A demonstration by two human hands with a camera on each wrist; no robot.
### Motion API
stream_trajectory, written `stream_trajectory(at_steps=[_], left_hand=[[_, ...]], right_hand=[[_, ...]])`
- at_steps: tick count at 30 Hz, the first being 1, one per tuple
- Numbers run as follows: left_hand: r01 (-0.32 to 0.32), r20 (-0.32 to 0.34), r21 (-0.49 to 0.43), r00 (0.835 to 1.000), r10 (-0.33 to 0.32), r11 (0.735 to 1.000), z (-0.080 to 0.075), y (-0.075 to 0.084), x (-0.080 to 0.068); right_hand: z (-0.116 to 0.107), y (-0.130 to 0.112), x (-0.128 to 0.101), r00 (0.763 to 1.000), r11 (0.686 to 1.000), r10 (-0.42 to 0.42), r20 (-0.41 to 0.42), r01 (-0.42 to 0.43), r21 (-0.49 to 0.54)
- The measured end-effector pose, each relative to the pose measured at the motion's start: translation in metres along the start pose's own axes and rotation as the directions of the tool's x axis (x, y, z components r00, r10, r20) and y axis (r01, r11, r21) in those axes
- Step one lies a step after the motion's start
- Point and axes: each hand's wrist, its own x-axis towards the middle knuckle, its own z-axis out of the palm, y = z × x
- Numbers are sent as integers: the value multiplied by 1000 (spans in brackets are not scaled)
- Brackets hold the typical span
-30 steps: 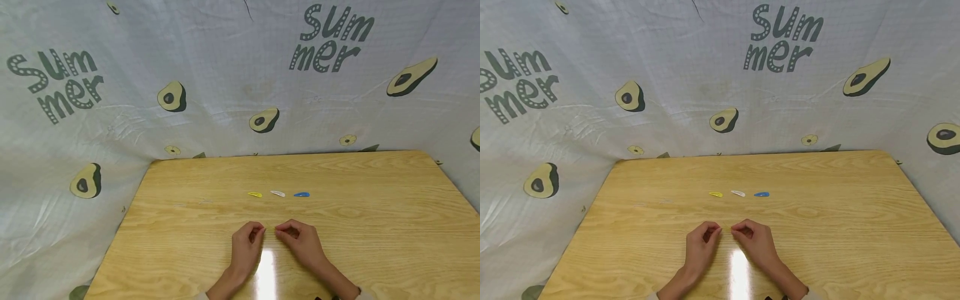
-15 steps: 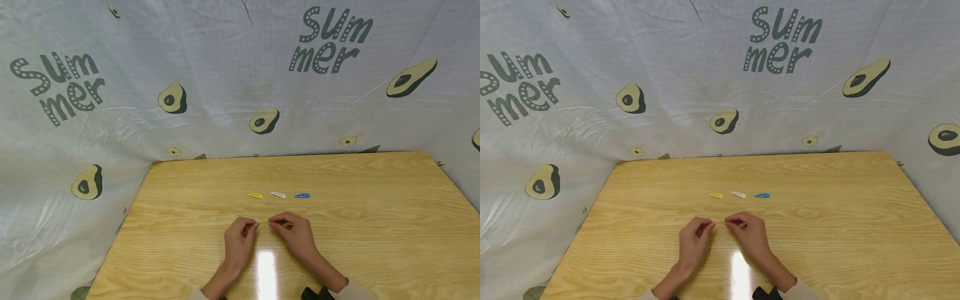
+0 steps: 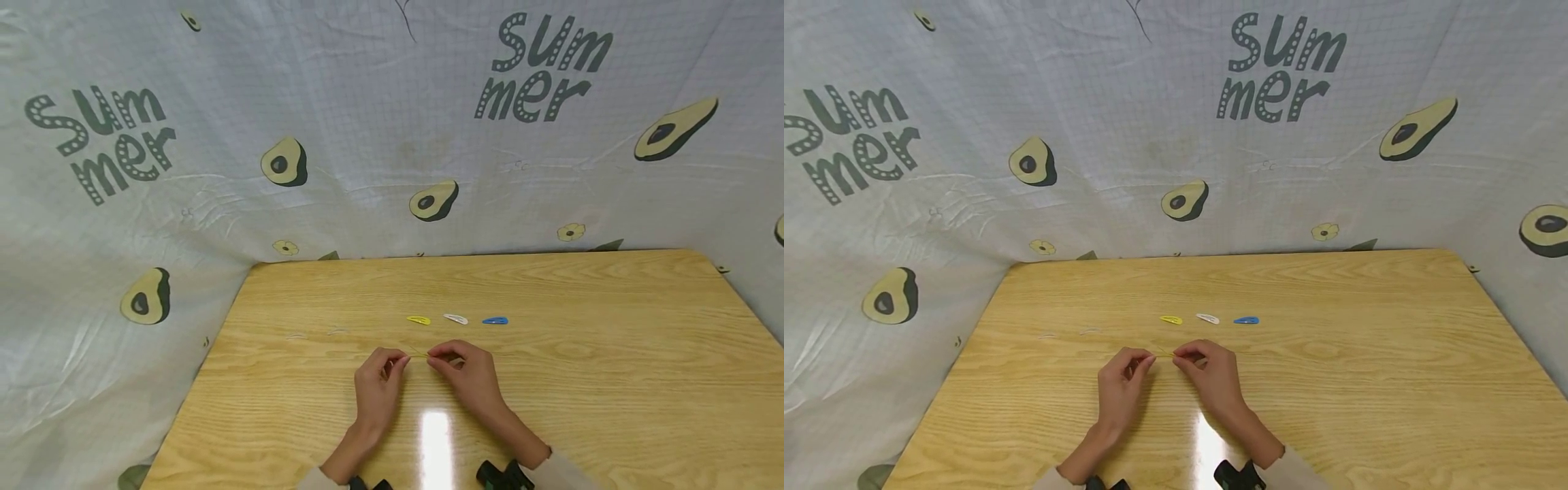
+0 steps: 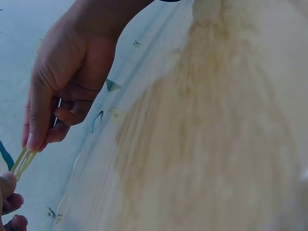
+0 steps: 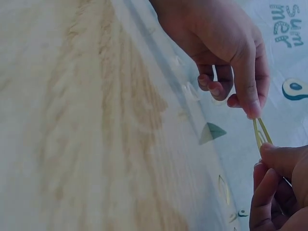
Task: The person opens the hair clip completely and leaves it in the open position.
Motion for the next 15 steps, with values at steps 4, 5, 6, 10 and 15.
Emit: stream_trajectory(at_steps=[4,5,6,10,15], left_hand=[[5,-23,17,1000,-5,1000,-2,-4,3],[12,-28,23,1000,-11,1000,-3,-4,4],[16,-34,35,999,-15,999,-4,-5,5],[26,-53,85,998,-21,996,-7,-9,9],[40,-56,132,998,-33,990,-10,-15,14]], right_hand=[[5,-4,5,1000,1000,0,-5,0,-4],[6,-6,7,1000,1000,-5,-7,5,-5],[8,-7,9,1000,1000,-13,-11,13,-10],[16,-9,16,998,998,-56,-29,56,-16],[25,-9,25,994,996,-92,-53,91,-23]])
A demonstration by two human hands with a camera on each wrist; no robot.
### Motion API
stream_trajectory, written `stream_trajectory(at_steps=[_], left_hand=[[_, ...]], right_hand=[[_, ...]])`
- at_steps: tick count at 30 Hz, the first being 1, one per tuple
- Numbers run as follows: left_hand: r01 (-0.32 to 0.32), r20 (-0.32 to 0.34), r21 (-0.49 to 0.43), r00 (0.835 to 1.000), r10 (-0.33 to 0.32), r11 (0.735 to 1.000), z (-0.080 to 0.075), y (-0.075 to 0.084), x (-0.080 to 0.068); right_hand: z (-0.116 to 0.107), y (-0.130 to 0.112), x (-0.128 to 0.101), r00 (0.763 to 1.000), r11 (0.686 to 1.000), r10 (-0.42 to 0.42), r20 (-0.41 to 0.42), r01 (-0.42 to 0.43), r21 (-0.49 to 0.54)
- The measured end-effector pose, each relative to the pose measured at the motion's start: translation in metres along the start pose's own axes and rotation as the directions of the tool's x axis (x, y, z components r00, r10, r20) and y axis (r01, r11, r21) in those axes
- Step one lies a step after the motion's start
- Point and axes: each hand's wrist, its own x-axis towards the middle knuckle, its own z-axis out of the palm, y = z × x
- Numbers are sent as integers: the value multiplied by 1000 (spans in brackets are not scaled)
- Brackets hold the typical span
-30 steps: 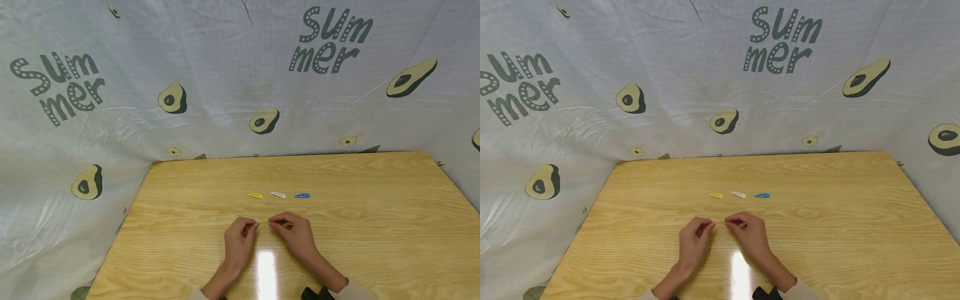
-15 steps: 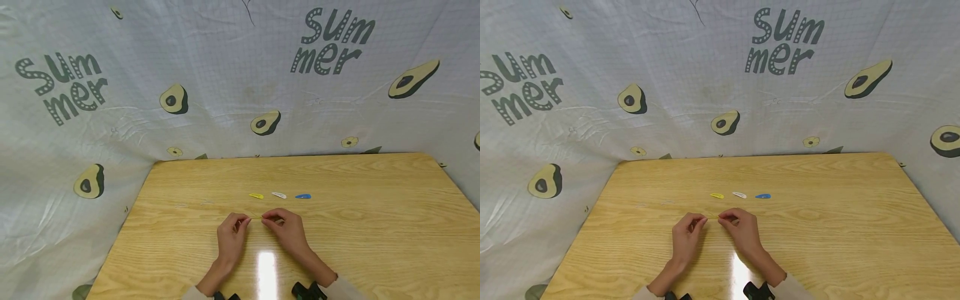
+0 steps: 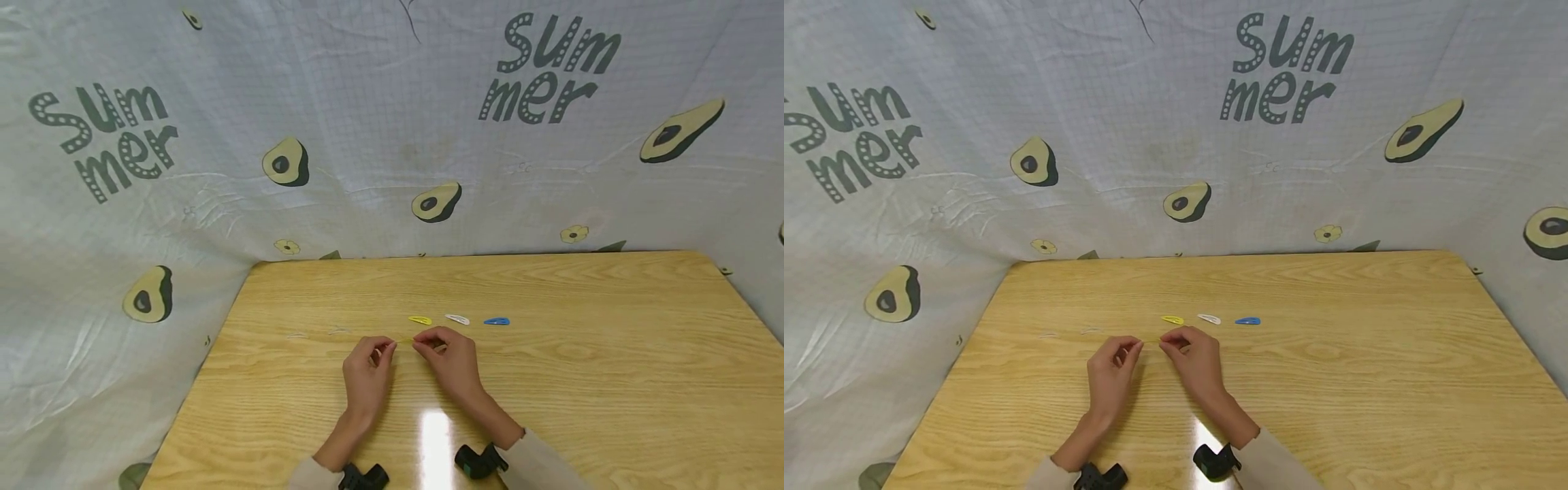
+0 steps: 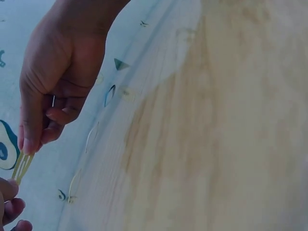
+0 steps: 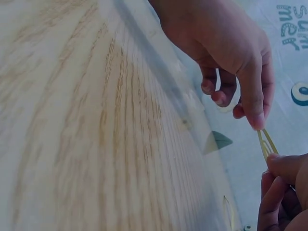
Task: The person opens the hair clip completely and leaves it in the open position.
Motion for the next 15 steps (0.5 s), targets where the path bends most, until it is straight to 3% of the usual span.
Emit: stream_trajectory(at_steps=[7,15], left_hand=[[56,14,98,998,-58,994,-4,-8,7],[98,-16,159,995,-97,982,-4,-15,11]], right_hand=[[14,4,8,1000,1000,-24,-19,24,0],[29,8,16,998,999,-33,-44,33,-10]])
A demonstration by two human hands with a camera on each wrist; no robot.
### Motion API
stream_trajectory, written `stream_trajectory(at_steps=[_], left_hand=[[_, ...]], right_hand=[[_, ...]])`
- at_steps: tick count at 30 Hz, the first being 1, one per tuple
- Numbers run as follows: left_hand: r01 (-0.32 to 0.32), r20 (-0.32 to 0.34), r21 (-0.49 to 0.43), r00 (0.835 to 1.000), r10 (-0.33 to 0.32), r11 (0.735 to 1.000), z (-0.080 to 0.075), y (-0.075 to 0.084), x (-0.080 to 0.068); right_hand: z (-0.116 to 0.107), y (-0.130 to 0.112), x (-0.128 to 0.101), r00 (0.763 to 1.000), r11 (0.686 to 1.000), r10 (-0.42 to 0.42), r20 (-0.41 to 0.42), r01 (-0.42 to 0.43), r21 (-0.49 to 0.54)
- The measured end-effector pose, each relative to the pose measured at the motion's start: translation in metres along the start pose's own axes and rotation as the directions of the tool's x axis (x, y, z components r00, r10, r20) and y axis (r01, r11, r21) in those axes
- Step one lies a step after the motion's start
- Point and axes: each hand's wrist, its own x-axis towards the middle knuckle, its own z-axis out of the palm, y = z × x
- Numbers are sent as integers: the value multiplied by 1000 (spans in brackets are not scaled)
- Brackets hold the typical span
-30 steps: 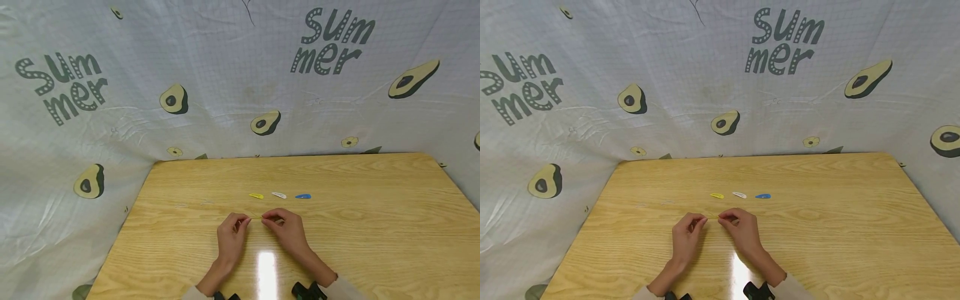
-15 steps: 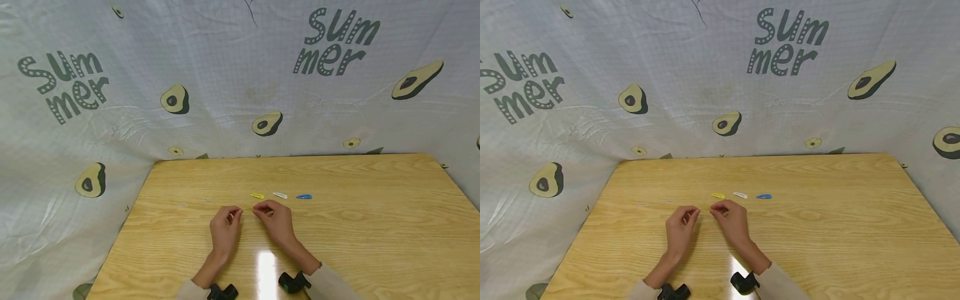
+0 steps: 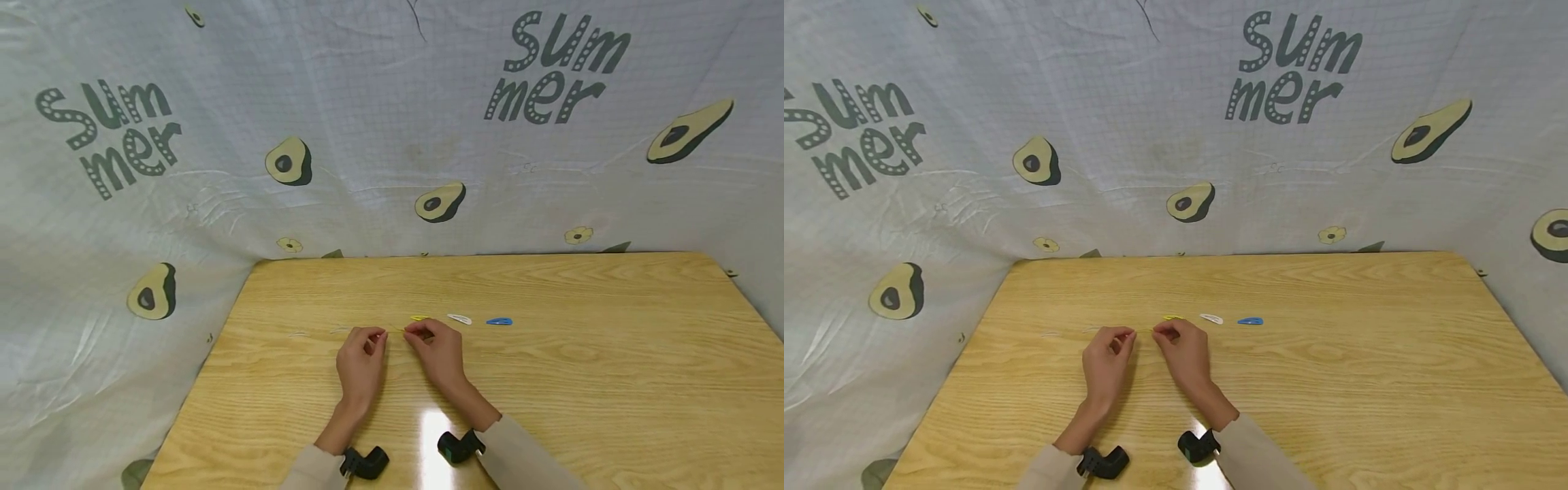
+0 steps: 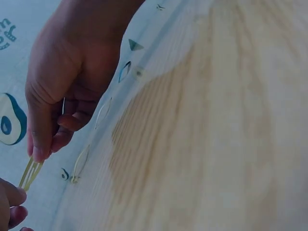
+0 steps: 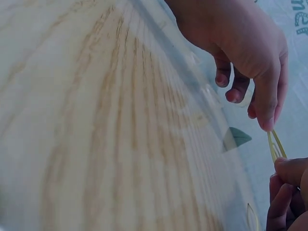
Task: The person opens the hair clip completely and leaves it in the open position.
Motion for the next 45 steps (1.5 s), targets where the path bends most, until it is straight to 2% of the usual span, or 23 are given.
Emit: stream_trajectory(at_steps=[11,14,19,22,28,35,45], left_hand=[[87,-31,81,996,-84,993,8,-11,6],[70,-42,127,997,-65,989,10,-15,7],[-5,-63,194,998,18,981,12,-20,8],[-9,-79,209,996,27,978,12,-22,9],[30,-94,220,996,-10,975,12,-26,10],[68,-48,213,997,-59,975,10,-28,11],[121,-20,335,992,-121,935,8,-27,13]], right_hand=[[17,9,8,999,999,-22,-29,21,-24],[22,12,9,999,999,-5,-32,4,-32],[27,16,13,999,998,20,-34,-22,-59],[31,17,15,999,997,26,-40,-29,-77],[37,17,14,999,991,34,-43,-39,-129],[40,16,15,998,981,50,-40,-57,-185],[42,14,16,997,960,70,-42,-79,-270]])
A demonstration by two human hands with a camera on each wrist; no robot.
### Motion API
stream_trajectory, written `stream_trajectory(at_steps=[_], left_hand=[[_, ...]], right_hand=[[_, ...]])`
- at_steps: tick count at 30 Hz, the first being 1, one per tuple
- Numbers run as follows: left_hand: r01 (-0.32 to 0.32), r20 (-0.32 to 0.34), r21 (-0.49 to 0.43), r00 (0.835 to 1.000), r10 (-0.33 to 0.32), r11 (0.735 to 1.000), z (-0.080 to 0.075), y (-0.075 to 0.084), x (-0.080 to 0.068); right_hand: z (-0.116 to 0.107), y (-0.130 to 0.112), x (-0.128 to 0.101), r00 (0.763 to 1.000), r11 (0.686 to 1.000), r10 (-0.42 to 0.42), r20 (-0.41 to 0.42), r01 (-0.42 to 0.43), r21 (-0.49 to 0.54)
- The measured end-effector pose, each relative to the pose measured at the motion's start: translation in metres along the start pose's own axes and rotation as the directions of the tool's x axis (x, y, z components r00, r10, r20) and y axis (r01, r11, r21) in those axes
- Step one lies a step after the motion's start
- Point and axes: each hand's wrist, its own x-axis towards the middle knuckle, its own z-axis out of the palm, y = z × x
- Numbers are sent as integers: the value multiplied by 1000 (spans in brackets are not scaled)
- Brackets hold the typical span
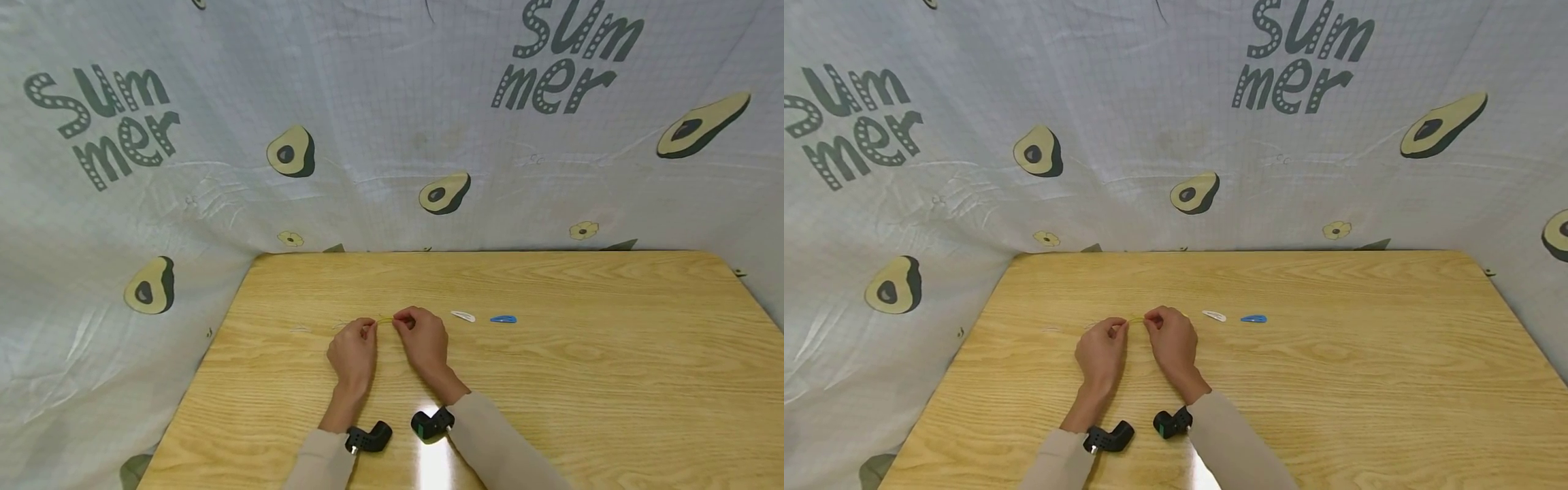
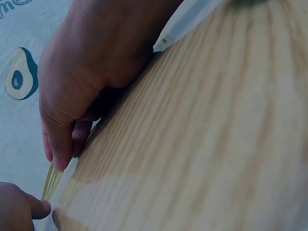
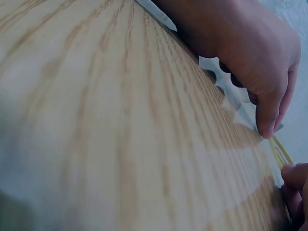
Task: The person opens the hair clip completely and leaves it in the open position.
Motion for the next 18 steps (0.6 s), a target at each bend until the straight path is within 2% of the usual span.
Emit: stream_trajectory(at_steps=[7,18], left_hand=[[43,44,28,998,-44,999,0,0,1],[76,36,33,996,-77,997,0,0,1]], right_hand=[[0,0,0,1000,1000,0,-3,0,-27],[1,0,1,1000,996,-12,28,15,-86]])
